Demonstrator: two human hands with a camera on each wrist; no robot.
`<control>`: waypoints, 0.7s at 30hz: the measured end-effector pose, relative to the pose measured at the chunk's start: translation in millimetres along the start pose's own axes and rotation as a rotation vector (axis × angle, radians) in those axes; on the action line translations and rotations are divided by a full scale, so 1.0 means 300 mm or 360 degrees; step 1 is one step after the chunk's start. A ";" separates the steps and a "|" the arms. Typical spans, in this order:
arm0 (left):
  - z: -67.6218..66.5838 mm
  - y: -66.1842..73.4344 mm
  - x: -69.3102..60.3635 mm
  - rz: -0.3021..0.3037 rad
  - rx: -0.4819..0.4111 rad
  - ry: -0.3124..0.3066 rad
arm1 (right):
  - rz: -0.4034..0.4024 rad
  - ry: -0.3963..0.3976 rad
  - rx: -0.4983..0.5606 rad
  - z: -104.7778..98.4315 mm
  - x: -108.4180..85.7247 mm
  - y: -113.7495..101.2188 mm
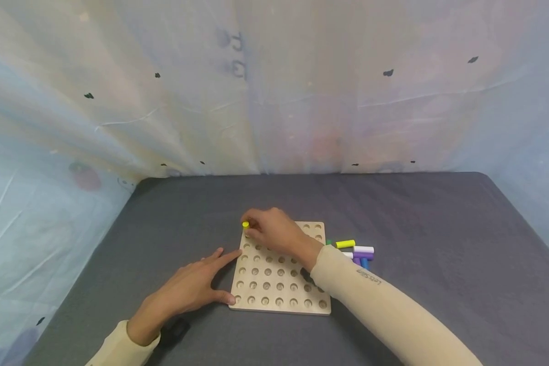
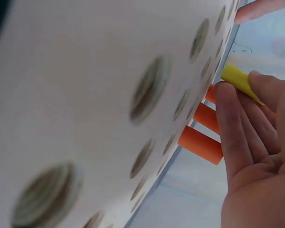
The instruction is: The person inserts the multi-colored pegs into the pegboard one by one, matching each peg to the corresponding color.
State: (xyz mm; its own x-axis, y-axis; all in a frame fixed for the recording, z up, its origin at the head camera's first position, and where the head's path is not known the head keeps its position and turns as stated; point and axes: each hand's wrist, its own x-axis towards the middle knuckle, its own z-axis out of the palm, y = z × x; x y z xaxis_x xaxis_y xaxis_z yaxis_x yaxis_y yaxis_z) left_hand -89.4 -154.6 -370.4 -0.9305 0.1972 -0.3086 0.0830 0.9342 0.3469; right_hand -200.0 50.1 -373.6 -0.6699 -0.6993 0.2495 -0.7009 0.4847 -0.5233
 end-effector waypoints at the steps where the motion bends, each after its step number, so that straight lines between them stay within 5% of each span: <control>1: 0.000 0.000 0.000 -0.0001 0.0001 -0.0002 | 0.0019 -0.0002 0.0003 0.001 0.000 -0.001; 21: 0.006 -0.006 0.005 0.0010 0.0027 0.0014 | 0.0047 -0.0033 -0.0019 0.004 0.009 0.006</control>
State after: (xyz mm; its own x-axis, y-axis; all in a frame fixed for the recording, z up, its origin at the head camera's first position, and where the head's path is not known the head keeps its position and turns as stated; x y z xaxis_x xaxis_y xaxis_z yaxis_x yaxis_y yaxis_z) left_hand -90.4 -155.5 -373.2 -0.9331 0.2006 -0.2985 0.0950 0.9379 0.3335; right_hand -202.7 48.4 -374.7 -0.6853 -0.6951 0.2172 -0.6838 0.5116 -0.5202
